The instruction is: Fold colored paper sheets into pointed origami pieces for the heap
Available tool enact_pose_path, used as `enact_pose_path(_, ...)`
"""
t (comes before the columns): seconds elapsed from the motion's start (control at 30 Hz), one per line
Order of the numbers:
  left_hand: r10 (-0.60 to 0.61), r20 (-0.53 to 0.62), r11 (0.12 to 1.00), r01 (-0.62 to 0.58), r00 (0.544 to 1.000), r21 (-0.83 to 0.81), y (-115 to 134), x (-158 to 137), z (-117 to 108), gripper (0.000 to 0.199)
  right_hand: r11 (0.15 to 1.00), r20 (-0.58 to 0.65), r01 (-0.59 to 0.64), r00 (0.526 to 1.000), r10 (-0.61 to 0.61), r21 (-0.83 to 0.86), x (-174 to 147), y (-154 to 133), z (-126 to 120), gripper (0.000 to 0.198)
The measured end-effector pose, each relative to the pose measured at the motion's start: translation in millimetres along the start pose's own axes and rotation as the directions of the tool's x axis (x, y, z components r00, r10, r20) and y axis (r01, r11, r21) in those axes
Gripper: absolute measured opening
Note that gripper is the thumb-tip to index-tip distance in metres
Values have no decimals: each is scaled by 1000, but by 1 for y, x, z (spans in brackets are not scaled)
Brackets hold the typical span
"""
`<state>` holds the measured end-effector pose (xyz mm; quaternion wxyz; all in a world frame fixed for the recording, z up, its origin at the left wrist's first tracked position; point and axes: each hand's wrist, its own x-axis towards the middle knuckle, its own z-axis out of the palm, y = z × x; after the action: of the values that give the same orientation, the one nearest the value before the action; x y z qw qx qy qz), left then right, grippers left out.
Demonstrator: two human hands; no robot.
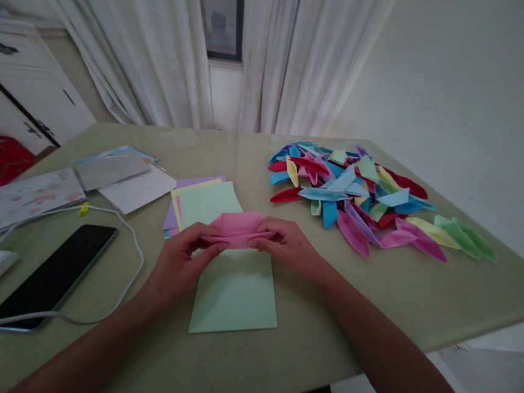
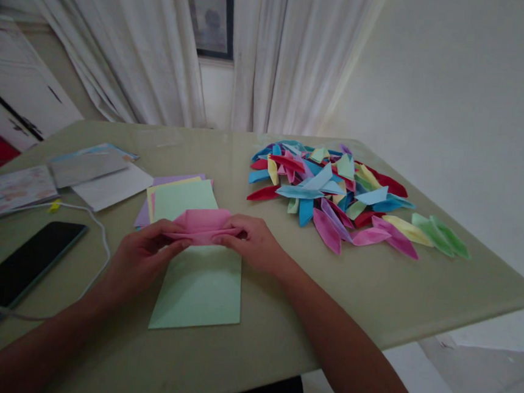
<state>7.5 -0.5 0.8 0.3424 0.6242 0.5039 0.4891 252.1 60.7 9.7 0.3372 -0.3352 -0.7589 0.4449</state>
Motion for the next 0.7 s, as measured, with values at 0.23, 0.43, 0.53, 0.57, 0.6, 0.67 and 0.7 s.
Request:
enact_pose_path(0.23,-37,43,993,32,998,112,-5,-1,0,14,981,-5,102,995,-104,-167,1,-7,-2,31)
enact_pose_path(0.43,-10,138,997,-1,990,77,-3,-1,0,31,993,-77,17,997,-26,-115,0,-1,-4,42)
enact_pose_path(0.53,-26,156,999,20,987,42,-3,-3,2,34,991,-65,1,998,-10,-133,0,-1,-3,49)
enact_pose_path(0.57,-30,151,999,24,988,42,-3,-4,3,34,990,-59,0,998,-8,-138,0,-2,-3,50)
enact_pose_path(0.6,-33,147,999,27,989,41,-4,-4,3,34,990,-57,4,998,-12,-142,0,-2,-3,50)
enact_pose_path(0.67,-39,137,999,35,990,27,-5,-5,4,31,989,-64,13,998,-23,-148,0,-3,-4,51)
enact_pose_path(0.7,-44,127,999,42,991,18,-6,-5,4,28,988,-75,16,997,-28,-152,0,-2,-4,51)
